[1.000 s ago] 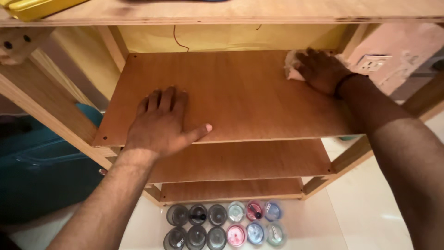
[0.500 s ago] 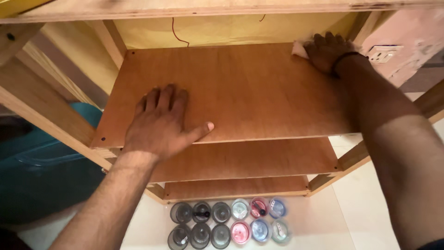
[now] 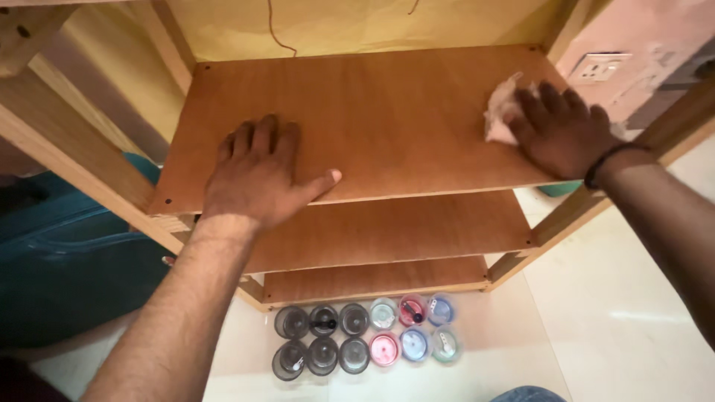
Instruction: The person wipes the shelves of a wooden unit with a white cloth, then picks up small glass jars from the floor, wipes them, and places them on the shelves. The person handles the jars one at a time and arranges them on the middle shelf.
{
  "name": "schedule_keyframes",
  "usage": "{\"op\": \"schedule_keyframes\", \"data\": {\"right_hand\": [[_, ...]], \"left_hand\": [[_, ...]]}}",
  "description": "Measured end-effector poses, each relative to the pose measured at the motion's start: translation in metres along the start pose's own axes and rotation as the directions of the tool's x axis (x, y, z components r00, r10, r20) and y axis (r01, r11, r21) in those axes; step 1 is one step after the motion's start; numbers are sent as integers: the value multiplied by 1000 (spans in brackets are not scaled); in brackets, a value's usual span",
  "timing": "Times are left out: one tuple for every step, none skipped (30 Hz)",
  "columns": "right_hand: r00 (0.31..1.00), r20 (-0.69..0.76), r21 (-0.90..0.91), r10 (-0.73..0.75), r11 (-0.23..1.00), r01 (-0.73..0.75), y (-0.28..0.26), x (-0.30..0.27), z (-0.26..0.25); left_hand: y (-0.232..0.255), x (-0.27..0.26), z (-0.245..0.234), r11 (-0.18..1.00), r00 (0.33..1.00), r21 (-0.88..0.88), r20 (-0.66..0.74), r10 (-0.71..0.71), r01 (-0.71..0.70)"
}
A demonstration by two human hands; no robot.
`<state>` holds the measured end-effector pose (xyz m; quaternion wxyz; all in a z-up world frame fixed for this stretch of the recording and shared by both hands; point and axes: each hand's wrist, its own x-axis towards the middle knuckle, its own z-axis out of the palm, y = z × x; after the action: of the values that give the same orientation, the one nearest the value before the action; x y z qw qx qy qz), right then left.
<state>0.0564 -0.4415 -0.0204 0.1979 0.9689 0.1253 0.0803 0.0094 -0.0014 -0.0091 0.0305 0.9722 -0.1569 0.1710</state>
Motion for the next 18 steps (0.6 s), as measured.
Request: {"op": "schedule_keyframes", "data": {"right_hand": [[999, 9, -132, -48, 990, 49, -1, -14, -2], [995, 24, -261, -94, 960, 97, -3, -27, -3], [989, 47, -384, -142, 911, 149, -5, -38, -5], [997, 8, -174, -72, 982, 72, -9, -46, -7], [1000, -16, 47, 4, 999, -3, -15, -51, -9], [996, -24, 265, 85, 961, -75, -19, -54, -12], [999, -25, 259, 46, 965, -38, -21, -55, -17], [1000, -26, 252, 7, 968, 0, -24, -55, -21], [999, -25, 246, -34, 968, 39, -26, -54, -26], [998, -24, 280, -61, 958, 66, -29, -51, -30], [995, -23, 314, -93, 945, 96, -33, -47, -33], [992, -23, 347, -125, 929, 125, -37, -42, -35], [985, -55, 366, -161, 915, 170, -41, -35, -35], [977, -87, 384, -196, 898, 214, -43, -26, -33], [965, -120, 401, -231, 878, 260, -43, -16, -32], [926, -206, 255, -315, 897, 362, -41, -5, -29], [872, -278, 99, -402, 891, 443, -42, 8, -24], [804, -334, -64, -492, 863, 501, -41, 23, -18]], "left_hand": [[0, 1, -1, 1000, 1000, -3, 12, -1, 1], [-1, 2, -3, 1000, 1000, -6, 25, -1, 1], [-1, 2, -3, 1000, 1000, 0, 28, -2, 2], [-1, 1, -3, 1000, 999, 5, 32, -2, 2], [-1, 2, -3, 1000, 999, 10, 37, -3, 2], [-1, 2, -2, 1000, 999, 16, 31, 7, -8], [-1, 2, -2, 1000, 1000, 25, 22, 13, -13], [-1, 3, -2, 999, 1000, 33, 14, 18, -19], [-1, 3, -1, 999, 1000, 43, 9, 16, -16], [-1, 3, 0, 999, 1000, 52, 5, 13, -13], [-2, 2, 2, 998, 1000, 61, 3, 7, -7], [-3, 1, 3, 998, 1000, 63, -9, 13, -13], [-3, 1, 3, 998, 999, 65, -22, 24, -22], [-3, 2, 4, 997, 999, 68, -35, 34, -32], [-3, 1, 5, 996, 998, 77, -40, 37, -34], [-3, 0, 5, 996, 998, 87, -45, 40, -36], [-4, 0, 5, 994, 998, 99, -49, 45, -40], [-4, -1, 5, 995, 998, 91, -40, 43, -40]]}}
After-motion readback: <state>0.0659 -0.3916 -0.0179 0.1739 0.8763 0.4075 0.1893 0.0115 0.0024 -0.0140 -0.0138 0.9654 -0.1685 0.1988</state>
